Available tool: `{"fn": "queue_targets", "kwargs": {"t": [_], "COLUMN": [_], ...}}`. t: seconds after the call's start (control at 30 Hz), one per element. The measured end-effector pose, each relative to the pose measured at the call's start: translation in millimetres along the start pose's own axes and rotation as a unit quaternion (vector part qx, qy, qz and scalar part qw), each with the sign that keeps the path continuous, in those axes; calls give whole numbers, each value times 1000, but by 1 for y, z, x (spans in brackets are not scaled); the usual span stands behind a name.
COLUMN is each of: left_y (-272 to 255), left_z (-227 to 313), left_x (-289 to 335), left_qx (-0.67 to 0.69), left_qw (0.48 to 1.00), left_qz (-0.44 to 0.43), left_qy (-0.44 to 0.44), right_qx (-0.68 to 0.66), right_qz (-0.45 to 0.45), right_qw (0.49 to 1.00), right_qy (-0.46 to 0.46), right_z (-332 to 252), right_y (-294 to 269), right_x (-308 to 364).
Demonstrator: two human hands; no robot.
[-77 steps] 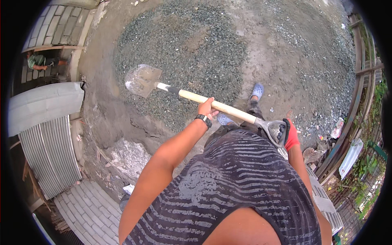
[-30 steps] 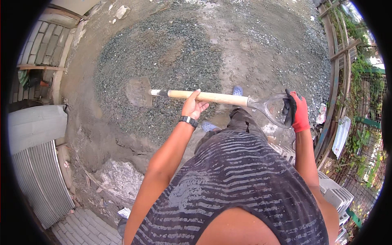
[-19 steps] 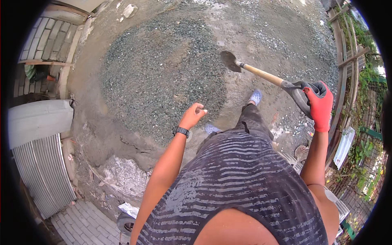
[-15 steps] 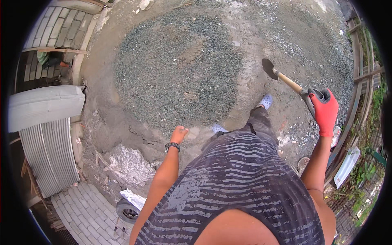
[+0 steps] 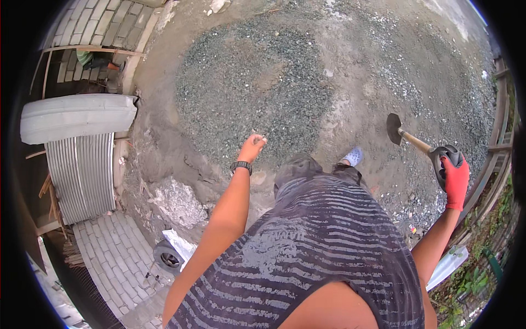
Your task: The person uses a shovel to move gravel from a pile on the ground into a bucket, handling the shovel by the shaft and handle while standing near a stack of concrete blocks.
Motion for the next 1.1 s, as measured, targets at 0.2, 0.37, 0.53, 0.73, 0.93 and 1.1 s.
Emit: {"fn": "queue_targets", "kwargs": {"t": [0.2,0.37,0.53,0.73,0.93,1.1], "left_y": [131,199,212,232,304,345], "left_z": [212,197,42,31,138,275], "left_x": [-3,-32,-81,-91,-137,-166], "left_qx": [-37,-71,-161,-97,-39,-50], "left_qw": [973,962,973,975,994,996], "left_qz": [-102,-145,-163,-136,-67,-71], "left_qy": [202,222,-15,-147,-74,32], "right_qx": [-64,-105,-136,-110,-39,-15], "right_qz": [-47,-60,-84,-89,-234,-367], "right_qw": [997,992,987,989,969,930], "right_qy": [-1,28,33,33,-61,-26], "right_z": [-4,-30,-54,-80,-151,-223], "right_y": [15,23,23,29,69,78], "right_x": [-8,-33,-82,-173,-226,-228]}}
Point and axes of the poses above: each hand's wrist, its own x-axis away from the middle knuckle, its own y-axis out of the palm, z = x × y, the point moved 1 cm from there along -x, towards the middle knuckle, and after that the axes turned 8 degrees about z, right-handed, at the moved point
